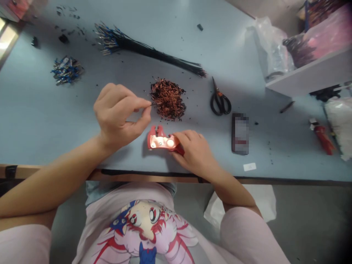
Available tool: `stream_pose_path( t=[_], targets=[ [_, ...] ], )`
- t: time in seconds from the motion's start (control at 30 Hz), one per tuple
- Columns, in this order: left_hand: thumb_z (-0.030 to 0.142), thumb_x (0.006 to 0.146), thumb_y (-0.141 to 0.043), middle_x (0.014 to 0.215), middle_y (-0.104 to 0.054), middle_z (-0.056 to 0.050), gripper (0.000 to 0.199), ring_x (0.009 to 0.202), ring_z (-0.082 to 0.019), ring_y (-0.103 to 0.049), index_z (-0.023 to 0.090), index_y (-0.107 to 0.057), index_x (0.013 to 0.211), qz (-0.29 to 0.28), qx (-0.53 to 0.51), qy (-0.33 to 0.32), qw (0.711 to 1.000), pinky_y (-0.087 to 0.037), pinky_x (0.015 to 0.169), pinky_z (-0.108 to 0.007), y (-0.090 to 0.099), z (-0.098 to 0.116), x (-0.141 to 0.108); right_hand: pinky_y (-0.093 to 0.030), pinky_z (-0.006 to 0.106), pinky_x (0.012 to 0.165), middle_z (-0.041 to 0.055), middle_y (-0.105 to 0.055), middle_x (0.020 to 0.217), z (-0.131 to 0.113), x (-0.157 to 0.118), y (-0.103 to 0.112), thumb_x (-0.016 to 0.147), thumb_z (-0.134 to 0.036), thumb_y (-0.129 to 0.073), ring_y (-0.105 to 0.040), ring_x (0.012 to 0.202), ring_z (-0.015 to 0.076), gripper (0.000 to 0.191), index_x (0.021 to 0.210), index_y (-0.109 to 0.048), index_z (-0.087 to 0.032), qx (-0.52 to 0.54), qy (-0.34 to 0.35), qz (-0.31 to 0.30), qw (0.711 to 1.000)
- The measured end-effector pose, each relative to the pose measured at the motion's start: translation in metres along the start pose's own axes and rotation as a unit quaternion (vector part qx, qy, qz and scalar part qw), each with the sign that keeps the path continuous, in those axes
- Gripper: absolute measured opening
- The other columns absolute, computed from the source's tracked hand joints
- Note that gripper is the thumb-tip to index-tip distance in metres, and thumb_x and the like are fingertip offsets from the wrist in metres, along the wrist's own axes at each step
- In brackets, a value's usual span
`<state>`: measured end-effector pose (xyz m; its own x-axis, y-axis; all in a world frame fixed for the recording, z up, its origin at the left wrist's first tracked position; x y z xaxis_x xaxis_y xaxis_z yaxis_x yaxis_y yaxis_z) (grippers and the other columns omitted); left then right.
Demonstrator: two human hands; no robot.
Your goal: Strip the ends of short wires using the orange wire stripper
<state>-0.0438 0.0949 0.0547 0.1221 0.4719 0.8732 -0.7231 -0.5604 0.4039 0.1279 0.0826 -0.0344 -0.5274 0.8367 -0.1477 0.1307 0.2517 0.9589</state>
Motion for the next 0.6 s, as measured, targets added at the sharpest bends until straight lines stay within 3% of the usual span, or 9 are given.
stream_pose_path(
  t=[0.07,0.13,0.27,0.33,0.6],
  targets=[
    [0.019,0.078,-0.069,0.068,-0.059,0.002,0.010,0.064,-0.013,-0.050,0.023,-0.064,0.086,-0.031,0.018,-0.047,0.998,-0.042,0.062,-0.031,-0.007,0.012,-0.003,-0.044,0.045,0.082,0.0136,-0.062,0.106,-0.006,0.002,-0.006,0.081,-0.036,-0.067,-0.054,0.096,0.0311,0.037,0.112,-0.060,-0.018,-0.010,0.035,-0.007,0.999],
    [0.018,0.074,-0.072,0.069,-0.062,0.002,0.016,0.063,-0.013,-0.050,0.022,-0.064,0.088,-0.060,0.020,-0.100,0.993,-0.043,0.058,-0.029,-0.016,0.027,-0.008,-0.045,0.045,0.086,0.0130,-0.063,0.109,-0.012,0.001,0.000,0.081,-0.039,-0.069,-0.054,0.101,0.0304,0.038,0.111,-0.059,-0.018,0.029,0.080,0.024,0.996],
    [0.021,0.076,-0.072,0.064,-0.061,0.004,0.012,0.056,-0.010,-0.049,0.022,-0.063,0.083,-0.058,-0.017,-0.165,0.984,-0.038,0.049,-0.025,-0.019,0.052,-0.016,-0.048,0.042,0.087,0.0113,-0.065,0.101,-0.002,-0.009,0.045,0.085,-0.028,-0.065,-0.058,0.098,0.0250,0.024,0.106,-0.057,-0.018,0.150,0.099,0.226,0.957],
    [0.024,0.078,-0.071,0.064,-0.061,0.005,0.009,0.054,-0.009,-0.049,0.023,-0.063,0.082,-0.059,-0.028,-0.189,0.980,-0.035,0.048,-0.024,-0.020,0.061,-0.020,-0.049,0.041,0.083,0.0094,-0.065,0.096,0.003,-0.015,0.058,0.085,-0.024,-0.064,-0.059,0.094,0.0234,0.020,0.103,-0.056,-0.020,0.181,0.096,0.288,0.936],
    [0.019,0.082,-0.065,0.064,-0.059,0.005,0.007,0.056,-0.009,-0.047,0.024,-0.062,0.082,-0.085,-0.035,-0.203,0.975,-0.030,0.047,-0.026,-0.026,0.073,-0.026,-0.049,0.036,0.074,0.0036,-0.061,0.082,-0.007,-0.018,0.054,0.088,-0.012,-0.056,-0.056,0.081,0.0184,0.010,0.089,-0.054,-0.021,0.197,0.126,0.294,0.927]
  ],
)
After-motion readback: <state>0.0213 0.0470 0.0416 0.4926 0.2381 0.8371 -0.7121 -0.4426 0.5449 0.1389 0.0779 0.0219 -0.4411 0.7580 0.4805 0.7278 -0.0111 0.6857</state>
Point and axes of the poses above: each hand's wrist, its own x-axis towards the middle knuckle, its own y-axis out of the back of the hand, z = x × y, the point moved 10 cm from there along x, towards the middle knuckle
